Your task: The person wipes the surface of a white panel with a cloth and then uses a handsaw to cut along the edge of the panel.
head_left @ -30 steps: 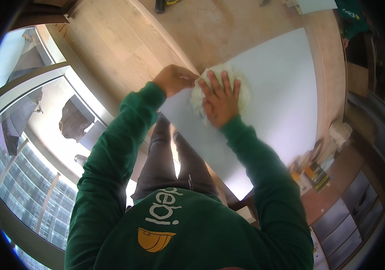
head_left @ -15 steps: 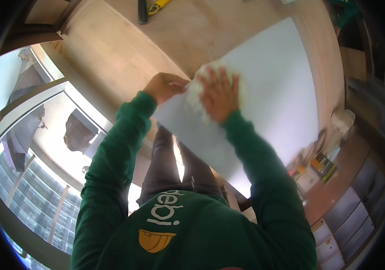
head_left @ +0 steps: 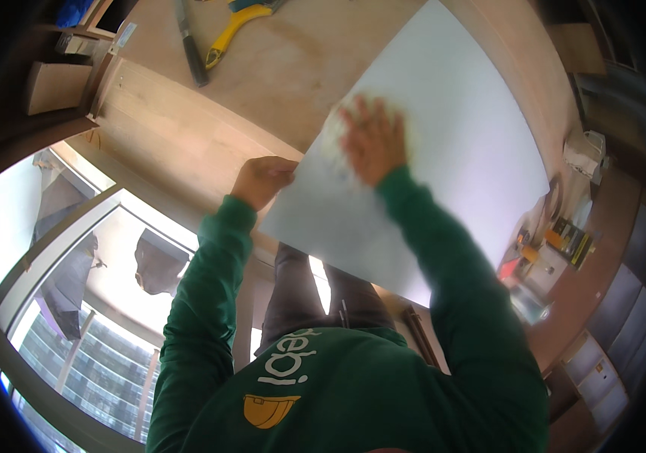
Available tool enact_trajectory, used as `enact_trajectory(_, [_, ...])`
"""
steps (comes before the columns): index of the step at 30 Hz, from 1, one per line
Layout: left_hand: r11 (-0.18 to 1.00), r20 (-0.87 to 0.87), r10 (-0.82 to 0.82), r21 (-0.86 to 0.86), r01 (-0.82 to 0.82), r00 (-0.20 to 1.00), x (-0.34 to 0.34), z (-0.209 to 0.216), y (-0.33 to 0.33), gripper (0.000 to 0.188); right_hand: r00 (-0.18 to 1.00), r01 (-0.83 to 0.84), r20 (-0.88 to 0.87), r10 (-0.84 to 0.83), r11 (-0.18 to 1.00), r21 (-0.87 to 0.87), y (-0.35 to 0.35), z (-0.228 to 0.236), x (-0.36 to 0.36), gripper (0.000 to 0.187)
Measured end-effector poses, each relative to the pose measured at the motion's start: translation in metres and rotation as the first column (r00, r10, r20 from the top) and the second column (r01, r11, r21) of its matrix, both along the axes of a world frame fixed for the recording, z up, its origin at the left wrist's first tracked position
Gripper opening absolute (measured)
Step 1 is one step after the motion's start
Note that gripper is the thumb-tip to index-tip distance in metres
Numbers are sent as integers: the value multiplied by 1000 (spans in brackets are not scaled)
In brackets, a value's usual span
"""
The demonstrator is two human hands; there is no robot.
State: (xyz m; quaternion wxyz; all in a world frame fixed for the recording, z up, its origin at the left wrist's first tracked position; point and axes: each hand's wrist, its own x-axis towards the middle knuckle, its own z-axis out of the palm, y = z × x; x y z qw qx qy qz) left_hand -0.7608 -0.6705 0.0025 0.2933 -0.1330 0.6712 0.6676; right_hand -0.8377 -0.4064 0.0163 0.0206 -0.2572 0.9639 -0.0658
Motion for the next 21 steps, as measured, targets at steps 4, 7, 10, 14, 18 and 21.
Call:
enact_trajectory(4, [999, 13, 23, 44, -23, 1000, -7, 0, 7, 27, 966, 225, -133, -222, 974, 7, 39, -7, -77, 52])
enact_trajectory(7, [998, -1, -41, -41, 41, 999, -14, 2, 17, 29, 928, 340, -172, -332, 940, 21, 21, -13, -59, 53])
enact_trajectory(10, [967, 0, -195, -166, 192, 981, -17, -1, 8, 30, 985, 158, 75, -157, 987, -15, -28, 10, 40, 55])
enact_trajectory(14, [994, 54, -104, -21, 106, 993, -4, -6, 4, 28, 961, 84, 252, -115, 988, 129, 13, 28, 53, 53])
enact_trajectory(18, [998, 49, -66, 18, 65, 997, -6, -3, 12, 26, 906, 413, -158, -393, 902, 124, 175, -14, -10, 56])
enact_trajectory(21, [993, 33, -112, 43, 111, 993, -14, -3, 24, 27, 732, 680, -293, -615, 688, 254, 240, -41, -19, 56])
